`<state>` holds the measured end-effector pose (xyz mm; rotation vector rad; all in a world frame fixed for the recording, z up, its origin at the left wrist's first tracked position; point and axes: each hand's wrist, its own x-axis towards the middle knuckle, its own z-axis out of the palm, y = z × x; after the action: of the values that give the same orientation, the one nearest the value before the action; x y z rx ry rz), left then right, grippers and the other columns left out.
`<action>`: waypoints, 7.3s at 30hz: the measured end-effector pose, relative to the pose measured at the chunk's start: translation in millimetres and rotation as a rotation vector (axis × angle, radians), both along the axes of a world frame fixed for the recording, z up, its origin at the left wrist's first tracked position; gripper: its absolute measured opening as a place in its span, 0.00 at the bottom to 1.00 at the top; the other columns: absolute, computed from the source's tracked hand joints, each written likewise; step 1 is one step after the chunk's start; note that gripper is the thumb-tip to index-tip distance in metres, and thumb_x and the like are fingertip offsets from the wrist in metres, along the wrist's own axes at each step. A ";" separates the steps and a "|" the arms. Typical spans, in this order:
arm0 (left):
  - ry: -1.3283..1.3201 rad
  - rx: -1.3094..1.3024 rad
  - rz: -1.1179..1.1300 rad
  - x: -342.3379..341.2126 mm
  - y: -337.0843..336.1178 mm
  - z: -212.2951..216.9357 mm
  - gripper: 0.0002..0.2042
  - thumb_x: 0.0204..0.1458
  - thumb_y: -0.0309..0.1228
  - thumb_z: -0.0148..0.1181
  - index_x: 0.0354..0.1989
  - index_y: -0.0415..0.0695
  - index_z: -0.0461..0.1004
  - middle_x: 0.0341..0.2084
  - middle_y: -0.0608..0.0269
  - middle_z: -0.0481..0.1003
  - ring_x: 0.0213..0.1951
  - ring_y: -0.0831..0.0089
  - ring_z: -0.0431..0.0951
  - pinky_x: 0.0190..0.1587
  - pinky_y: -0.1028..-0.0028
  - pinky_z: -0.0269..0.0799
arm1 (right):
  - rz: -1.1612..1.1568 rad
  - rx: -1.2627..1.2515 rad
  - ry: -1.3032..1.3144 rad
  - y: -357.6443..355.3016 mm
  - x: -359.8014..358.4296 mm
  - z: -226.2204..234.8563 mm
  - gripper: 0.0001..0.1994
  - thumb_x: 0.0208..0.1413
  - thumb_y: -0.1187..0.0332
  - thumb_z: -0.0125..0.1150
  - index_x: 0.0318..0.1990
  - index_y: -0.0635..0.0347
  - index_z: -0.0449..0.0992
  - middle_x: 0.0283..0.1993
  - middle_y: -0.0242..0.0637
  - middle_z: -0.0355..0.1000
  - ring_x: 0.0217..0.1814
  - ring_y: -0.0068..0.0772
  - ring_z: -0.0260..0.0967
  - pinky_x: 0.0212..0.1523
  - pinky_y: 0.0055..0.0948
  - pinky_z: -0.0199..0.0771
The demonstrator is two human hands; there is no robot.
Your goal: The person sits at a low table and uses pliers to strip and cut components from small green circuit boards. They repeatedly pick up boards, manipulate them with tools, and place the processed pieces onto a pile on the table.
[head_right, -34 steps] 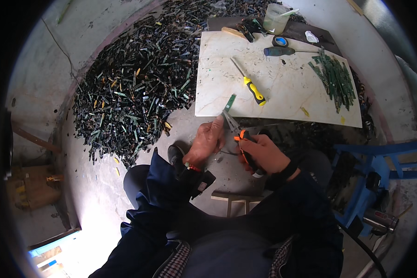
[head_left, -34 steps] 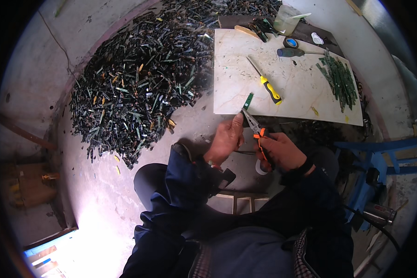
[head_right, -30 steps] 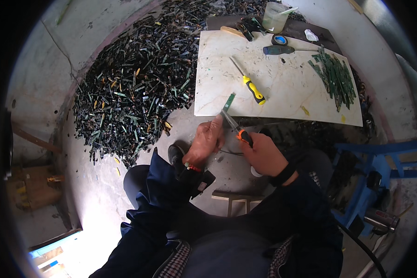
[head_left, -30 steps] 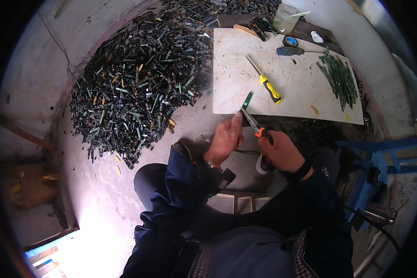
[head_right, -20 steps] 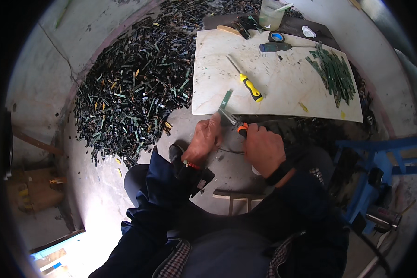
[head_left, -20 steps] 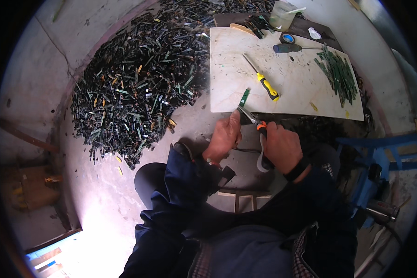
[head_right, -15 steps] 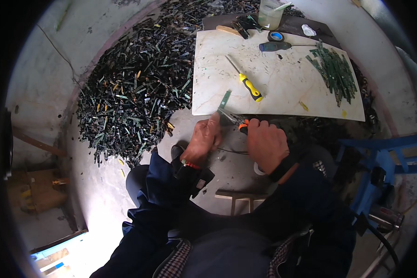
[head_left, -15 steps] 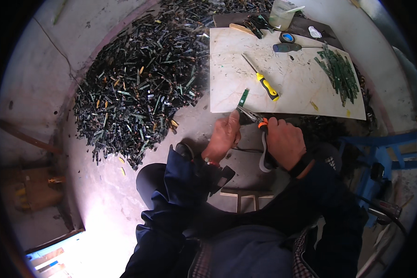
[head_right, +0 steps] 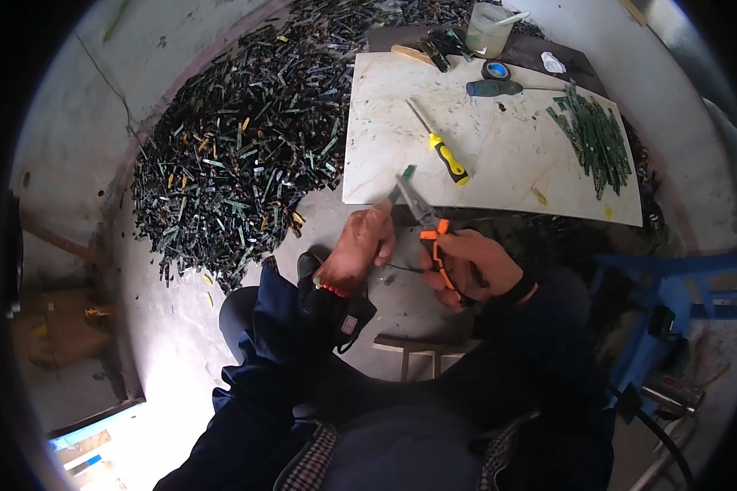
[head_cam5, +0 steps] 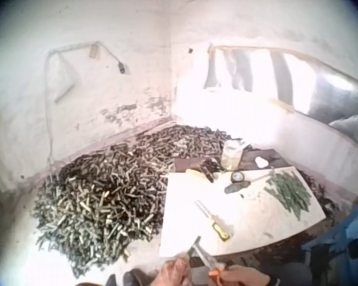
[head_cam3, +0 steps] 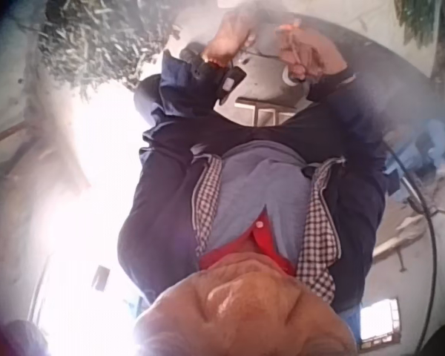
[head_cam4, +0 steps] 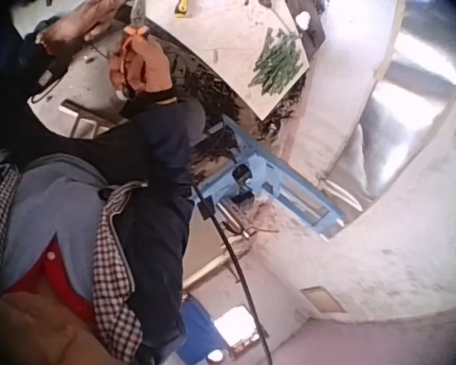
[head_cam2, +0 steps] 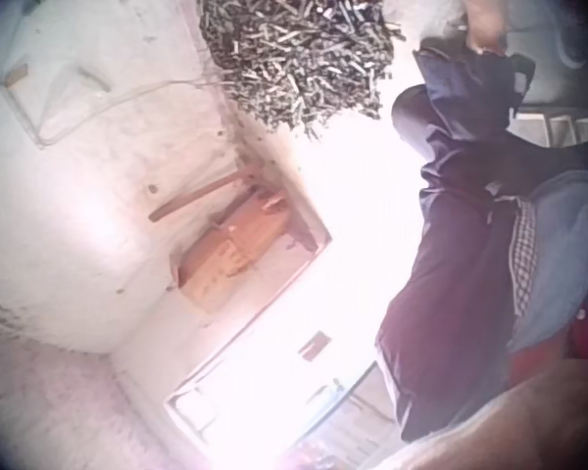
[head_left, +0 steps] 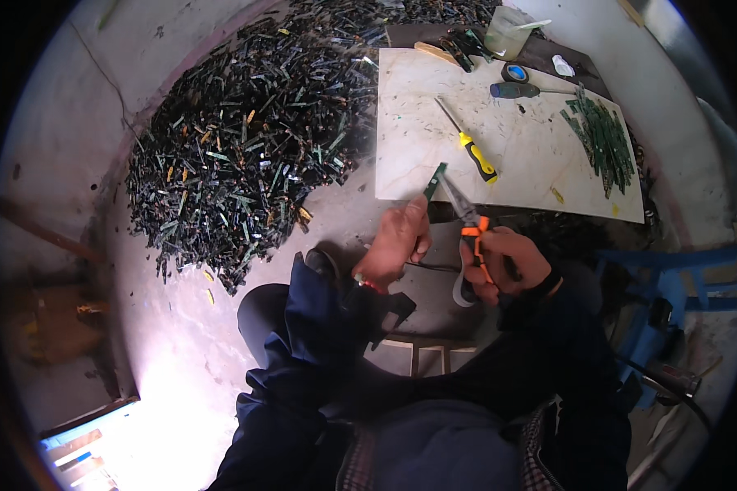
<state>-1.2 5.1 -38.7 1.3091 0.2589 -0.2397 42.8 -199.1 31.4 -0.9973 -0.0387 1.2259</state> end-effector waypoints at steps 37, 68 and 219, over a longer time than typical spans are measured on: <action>-0.023 0.129 0.022 -3.6 3.8 -4.5 0.29 0.62 0.54 0.37 0.18 0.42 0.64 0.10 0.65 0.63 0.13 0.77 0.61 0.17 0.75 0.57 | 0.103 -0.191 -0.024 6.5 11.4 -20.4 0.16 0.60 0.64 0.45 0.44 0.71 0.72 0.32 0.45 0.74 0.28 0.36 0.74 0.32 0.32 0.76; 0.037 0.121 0.029 -1.1 1.9 -6.3 0.26 0.62 0.53 0.42 0.17 0.46 0.60 0.12 0.69 0.60 0.15 0.79 0.59 0.17 0.76 0.52 | 0.003 -0.239 -0.091 4.1 1.8 -20.6 0.15 0.59 0.64 0.50 0.41 0.71 0.72 0.34 0.49 0.76 0.30 0.35 0.75 0.33 0.27 0.76; -0.001 0.055 0.095 -3.9 -6.1 -17.5 0.27 0.60 0.54 0.44 0.18 0.43 0.64 0.11 0.66 0.63 0.13 0.78 0.59 0.16 0.75 0.54 | 0.134 -0.348 -0.080 9.5 5.0 -6.8 0.10 0.58 0.69 0.47 0.38 0.67 0.71 0.24 0.40 0.71 0.21 0.30 0.69 0.21 0.27 0.69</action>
<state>-5.0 -1.1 -56.2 1.3478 0.3273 -0.1523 47.8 -189.6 24.6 -1.3639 0.0475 1.3417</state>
